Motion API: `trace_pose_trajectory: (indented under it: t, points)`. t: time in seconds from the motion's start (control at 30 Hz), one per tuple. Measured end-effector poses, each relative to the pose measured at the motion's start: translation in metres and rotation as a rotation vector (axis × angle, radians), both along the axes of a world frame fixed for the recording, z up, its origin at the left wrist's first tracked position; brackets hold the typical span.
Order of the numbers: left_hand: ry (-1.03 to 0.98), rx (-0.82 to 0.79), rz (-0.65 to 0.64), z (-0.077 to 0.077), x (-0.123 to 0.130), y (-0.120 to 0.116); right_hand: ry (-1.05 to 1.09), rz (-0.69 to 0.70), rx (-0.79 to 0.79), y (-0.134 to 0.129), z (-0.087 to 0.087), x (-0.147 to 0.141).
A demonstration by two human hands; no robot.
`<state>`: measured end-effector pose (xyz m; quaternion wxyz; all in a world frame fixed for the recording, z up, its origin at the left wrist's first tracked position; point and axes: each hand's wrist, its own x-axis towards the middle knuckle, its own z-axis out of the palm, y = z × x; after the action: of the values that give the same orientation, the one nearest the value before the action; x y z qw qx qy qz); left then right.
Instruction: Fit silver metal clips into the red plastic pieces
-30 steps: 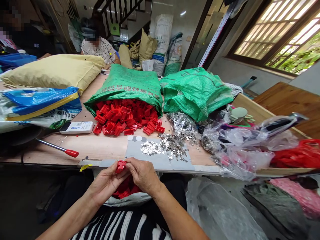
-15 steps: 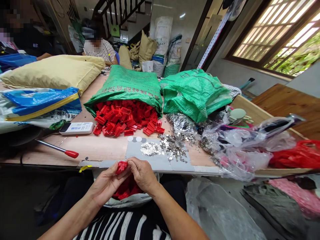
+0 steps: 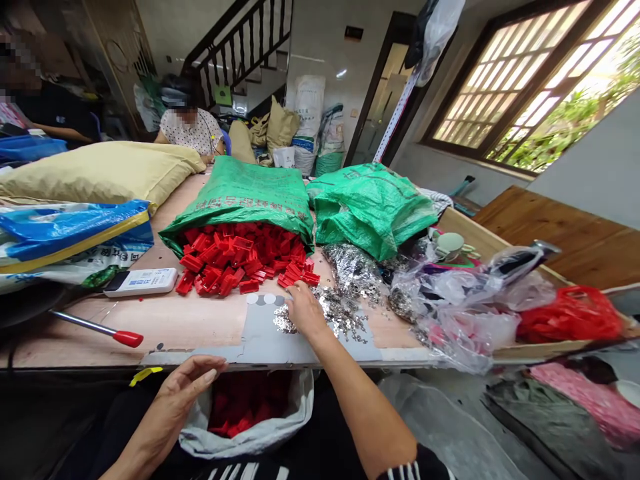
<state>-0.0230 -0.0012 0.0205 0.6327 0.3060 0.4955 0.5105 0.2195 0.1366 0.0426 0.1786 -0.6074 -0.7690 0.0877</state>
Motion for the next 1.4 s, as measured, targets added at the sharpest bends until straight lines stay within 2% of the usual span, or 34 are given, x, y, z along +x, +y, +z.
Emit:
trace_pose_trajectory:
  t: [0.17,0.3,0.4,0.47,0.53,0.6,0.67,0.73,0.8,0.87,0.97,1.03,1.1,1.2,1.4]
  points:
    - [-0.056,-0.021,0.026,0.002,0.001,-0.002,-0.027,0.018,-0.026,0.024,-0.004,-0.003]
    - [-0.051,-0.013,-0.005,-0.003,0.002,-0.002,0.0,0.061,-0.031,0.02,0.0,-0.012]
    - [-0.065,-0.028,-0.014,0.001,0.005,0.0,0.106,0.132,-0.012,-0.004,0.008,-0.022]
    - [-0.117,-0.061,-0.019,0.008,0.01,0.003,0.317,0.262,-0.008,-0.029,0.014,-0.031]
    - [-0.208,-0.106,-0.027,0.015,0.015,0.005,0.463,0.402,-0.076,-0.056,0.02,-0.039]
    - [-0.28,-0.133,-0.043,0.019,0.022,0.008,0.505,0.524,-0.179,-0.081,0.024,-0.044]
    - [-0.297,-0.148,-0.067,0.021,0.027,0.009,0.544,0.587,-0.254,-0.099,0.027,-0.044]
    - [-0.281,-0.164,-0.092,0.02,0.032,0.01,0.63,0.588,-0.294,-0.109,0.028,-0.036]
    - [-0.266,-0.164,-0.099,0.019,0.033,0.01,0.709,0.481,-0.287,-0.111,0.026,-0.018]
    - [-0.261,-0.153,-0.095,0.017,0.033,0.01,0.69,0.248,-0.217,-0.108,0.02,0.008]
    - [-0.268,-0.153,-0.091,0.016,0.031,0.01,0.456,-0.117,-0.056,-0.1,0.007,0.048]
    - [-0.274,-0.157,-0.087,0.016,0.031,0.01,0.272,-0.27,-0.005,-0.096,-0.001,0.068]
    - [-0.279,-0.157,-0.078,0.018,0.033,0.009,0.125,-0.339,-0.008,-0.095,-0.008,0.077]
    - [-0.289,-0.152,-0.073,0.02,0.036,0.008,-0.003,-0.373,-0.042,-0.093,-0.014,0.076]
    - [-0.418,-0.191,-0.078,0.018,0.029,0.01,-0.021,-0.37,-0.029,-0.088,-0.018,0.073]
